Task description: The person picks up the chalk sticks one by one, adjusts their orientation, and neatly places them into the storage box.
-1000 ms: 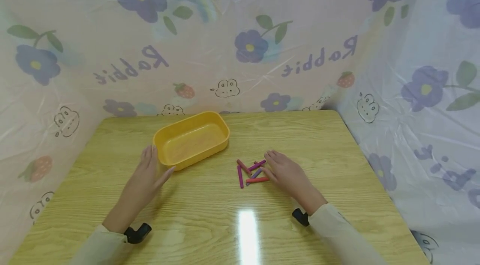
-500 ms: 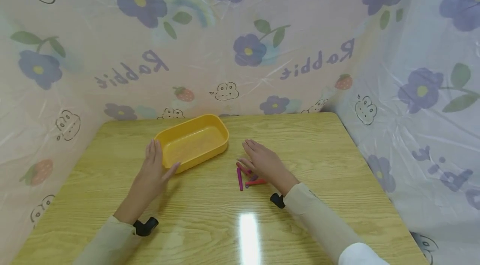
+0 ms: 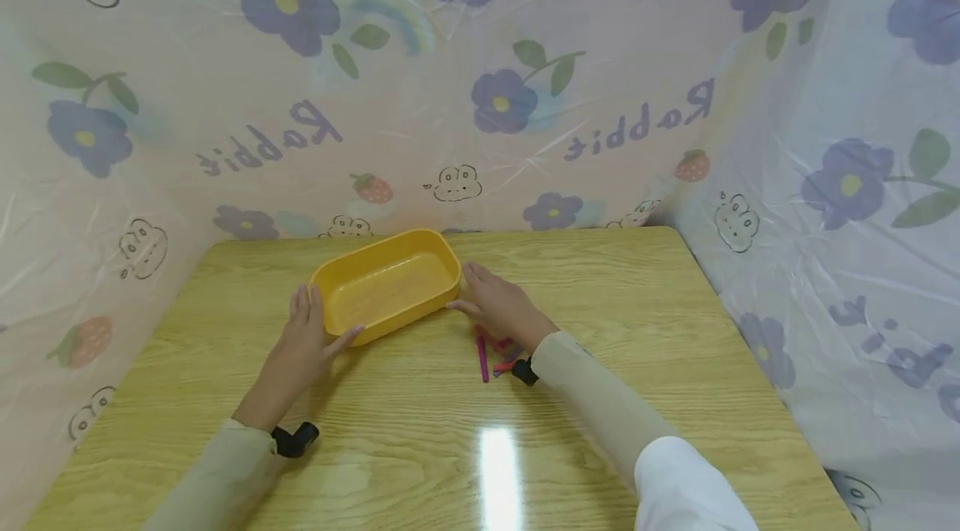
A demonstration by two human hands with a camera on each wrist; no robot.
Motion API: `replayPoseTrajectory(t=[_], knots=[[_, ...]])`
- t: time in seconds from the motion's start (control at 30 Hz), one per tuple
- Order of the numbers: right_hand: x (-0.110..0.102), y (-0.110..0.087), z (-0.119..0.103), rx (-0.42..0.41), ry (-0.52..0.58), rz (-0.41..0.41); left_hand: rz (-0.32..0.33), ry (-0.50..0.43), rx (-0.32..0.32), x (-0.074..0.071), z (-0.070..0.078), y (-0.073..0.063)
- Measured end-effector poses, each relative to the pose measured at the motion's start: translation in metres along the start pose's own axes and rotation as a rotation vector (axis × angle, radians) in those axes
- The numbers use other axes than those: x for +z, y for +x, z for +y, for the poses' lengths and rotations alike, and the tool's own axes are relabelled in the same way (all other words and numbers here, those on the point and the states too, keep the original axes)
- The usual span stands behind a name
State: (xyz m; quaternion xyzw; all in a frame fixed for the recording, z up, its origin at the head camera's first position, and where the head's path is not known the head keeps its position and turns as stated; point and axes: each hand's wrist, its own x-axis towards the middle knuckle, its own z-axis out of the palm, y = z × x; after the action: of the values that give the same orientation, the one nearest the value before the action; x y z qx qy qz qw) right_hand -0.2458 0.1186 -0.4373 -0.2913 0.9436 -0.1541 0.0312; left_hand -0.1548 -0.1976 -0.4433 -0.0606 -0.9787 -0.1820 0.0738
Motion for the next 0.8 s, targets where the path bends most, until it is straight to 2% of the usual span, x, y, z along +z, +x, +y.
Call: replayPoseTrajectory(t=[0.13,0.3,0.6,0.8], knots=[[0.004,0.010,-0.001,0.000,0.054,-0.013,-0.029,-0.012,-0.025,0.001,-0.001,0.003],[0.009,0.020,0.000,0.006,0.054,-0.021,-0.059,-0.004,-0.059,0.004,-0.003,0.007],[0.011,0.029,0.006,-0.001,0.099,0.028,-0.119,-0.030,-0.106,0.008,-0.004,0.013],[0.014,0.034,0.002,-0.024,0.192,0.091,-0.109,-0.040,-0.104,0.007,-0.009,0.015]])
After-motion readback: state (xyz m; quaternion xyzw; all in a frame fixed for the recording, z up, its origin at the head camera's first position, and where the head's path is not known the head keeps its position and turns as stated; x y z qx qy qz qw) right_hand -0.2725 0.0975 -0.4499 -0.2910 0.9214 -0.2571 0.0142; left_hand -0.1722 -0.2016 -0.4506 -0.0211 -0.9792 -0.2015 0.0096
